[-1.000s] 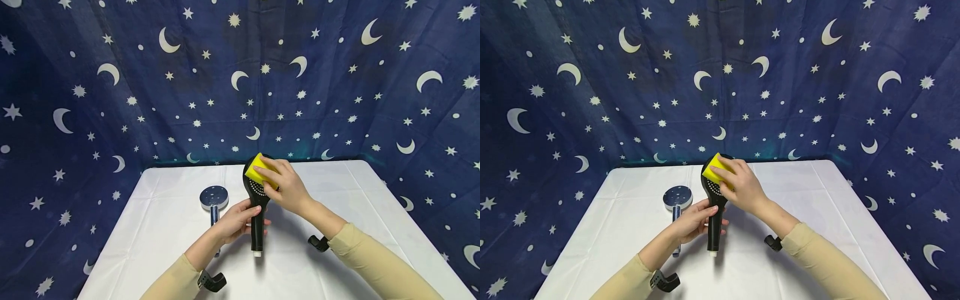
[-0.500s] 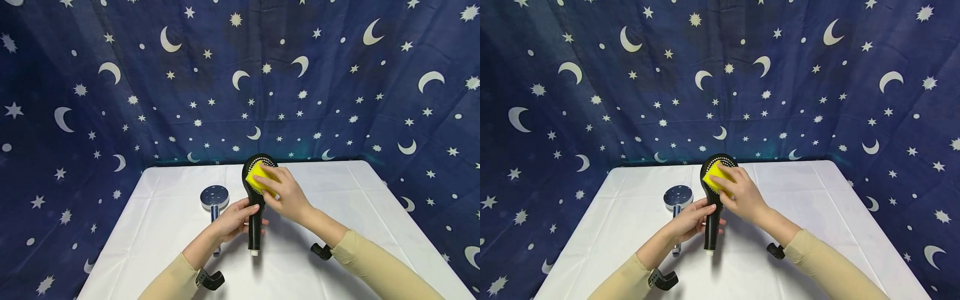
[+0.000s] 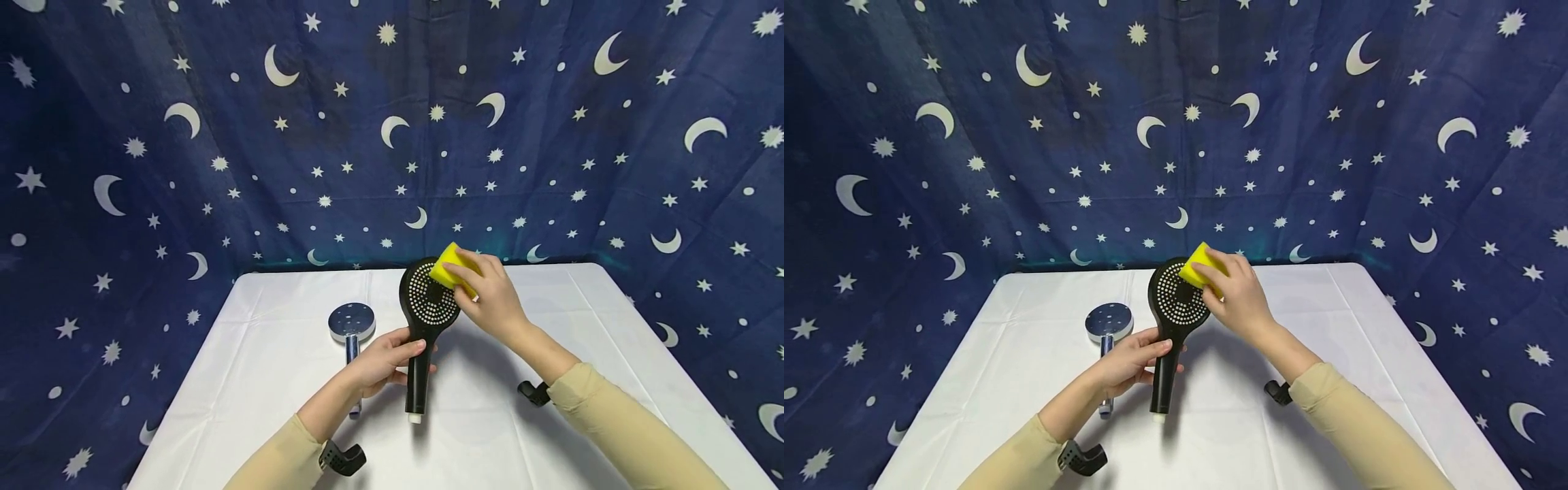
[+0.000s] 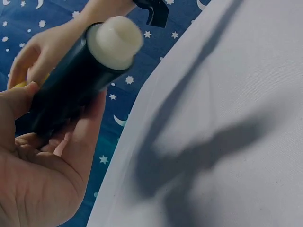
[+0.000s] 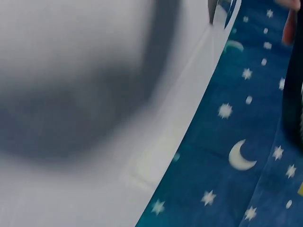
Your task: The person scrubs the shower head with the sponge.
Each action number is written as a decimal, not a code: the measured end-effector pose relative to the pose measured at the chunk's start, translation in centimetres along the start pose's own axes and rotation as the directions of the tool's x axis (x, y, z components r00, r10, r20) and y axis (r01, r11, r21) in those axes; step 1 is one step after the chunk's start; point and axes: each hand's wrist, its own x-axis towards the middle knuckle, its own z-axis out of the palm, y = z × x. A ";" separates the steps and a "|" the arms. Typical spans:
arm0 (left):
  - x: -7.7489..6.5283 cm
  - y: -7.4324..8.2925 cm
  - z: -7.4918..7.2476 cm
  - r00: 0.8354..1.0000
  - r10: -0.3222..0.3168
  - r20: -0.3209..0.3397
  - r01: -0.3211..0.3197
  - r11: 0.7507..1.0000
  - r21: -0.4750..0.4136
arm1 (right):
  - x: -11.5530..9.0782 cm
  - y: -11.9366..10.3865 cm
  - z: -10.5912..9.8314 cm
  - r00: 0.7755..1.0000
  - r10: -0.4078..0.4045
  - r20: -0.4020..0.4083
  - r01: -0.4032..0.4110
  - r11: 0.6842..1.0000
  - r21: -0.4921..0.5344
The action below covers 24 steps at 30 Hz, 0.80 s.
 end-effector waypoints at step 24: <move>0.1 0.5 -0.4 0.997 0.062 -0.051 -0.066 0.996 -0.063 | -2.5 -3.5 0.2 0.966 -0.177 0.189 0.168 0.984 0.065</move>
